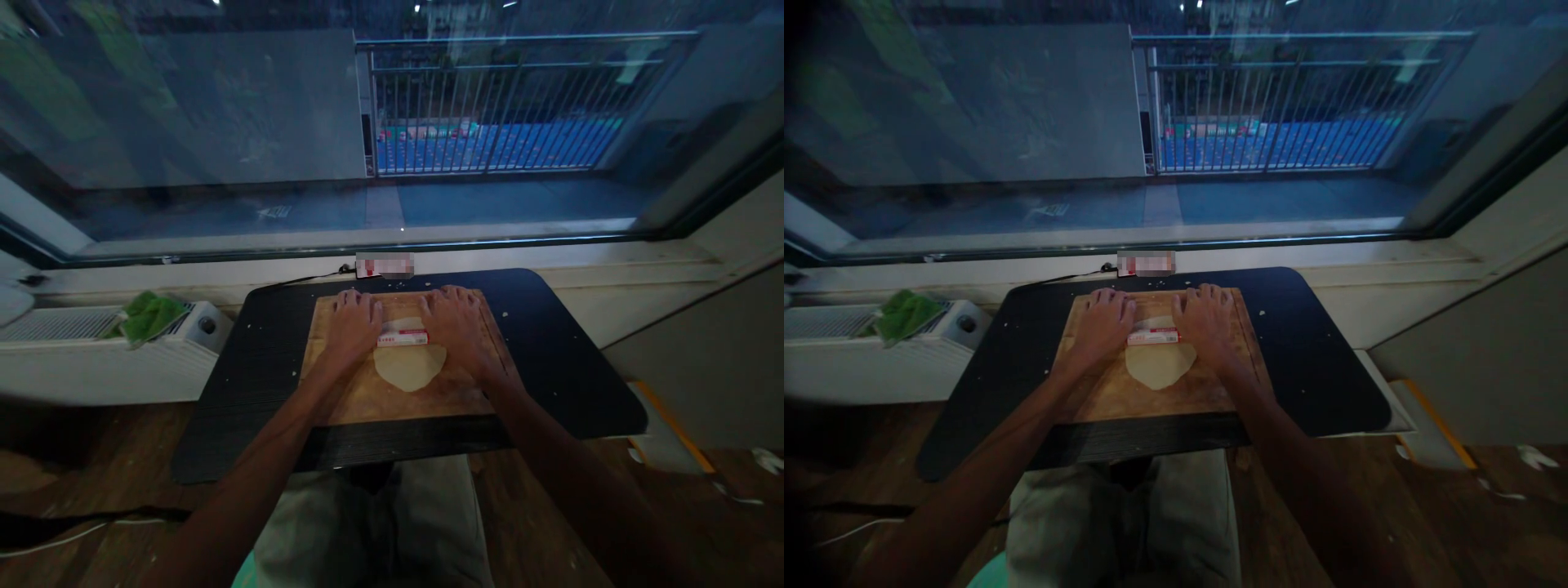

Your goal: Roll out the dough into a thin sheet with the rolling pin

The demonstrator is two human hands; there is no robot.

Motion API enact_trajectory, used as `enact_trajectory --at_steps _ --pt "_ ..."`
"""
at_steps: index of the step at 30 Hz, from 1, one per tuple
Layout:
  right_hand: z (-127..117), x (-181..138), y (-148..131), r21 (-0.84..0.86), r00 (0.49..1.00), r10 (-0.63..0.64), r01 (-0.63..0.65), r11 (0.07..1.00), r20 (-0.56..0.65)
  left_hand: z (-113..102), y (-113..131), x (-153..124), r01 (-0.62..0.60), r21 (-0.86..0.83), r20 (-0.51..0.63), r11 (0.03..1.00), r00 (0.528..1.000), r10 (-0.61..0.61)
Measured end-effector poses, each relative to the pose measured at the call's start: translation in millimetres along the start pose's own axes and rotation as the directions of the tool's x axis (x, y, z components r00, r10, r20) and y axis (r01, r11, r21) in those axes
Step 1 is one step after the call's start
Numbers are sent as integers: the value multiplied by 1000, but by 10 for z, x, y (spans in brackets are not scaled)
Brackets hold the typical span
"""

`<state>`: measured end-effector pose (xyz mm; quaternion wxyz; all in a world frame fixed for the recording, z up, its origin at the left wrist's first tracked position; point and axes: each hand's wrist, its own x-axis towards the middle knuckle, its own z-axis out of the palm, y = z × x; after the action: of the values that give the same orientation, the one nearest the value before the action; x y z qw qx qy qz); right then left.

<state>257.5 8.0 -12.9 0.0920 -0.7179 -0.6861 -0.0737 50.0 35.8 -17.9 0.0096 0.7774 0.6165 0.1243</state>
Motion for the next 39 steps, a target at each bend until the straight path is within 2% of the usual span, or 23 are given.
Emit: enact_trajectory --at_steps 3,5,10,13,21,29,35,39 --pt "-32 -198 -11 -4 999 -17 17 1000 -47 -35 42 -187 1 37 11 999 1000 -1" --pt "-56 -333 14 3 994 -73 74 997 -77 -53 56 -316 -19 50 -2 999 1000 19" --pt "-113 -564 189 53 965 -258 261 964 -47 -57 31 -555 -93 31 -40 995 995 94" --pt "-111 -589 267 34 947 -317 319 947 -48 -32 10 -593 -140 42 -56 989 988 143" --pt "-43 -395 186 -50 959 -262 258 965 -105 1 43 -434 -105 73 -68 992 992 110" --pt "-144 -202 133 -17 974 -223 223 975 -45 -40 61 -251 -86 49 -67 995 994 89" --pt "13 59 164 -5 979 -203 203 979 4 -22 7 -62 -82 15 -40 996 996 83" --pt "72 223 187 0 978 -202 203 979 59 -24 -36 61 -131 6 21 991 991 130"
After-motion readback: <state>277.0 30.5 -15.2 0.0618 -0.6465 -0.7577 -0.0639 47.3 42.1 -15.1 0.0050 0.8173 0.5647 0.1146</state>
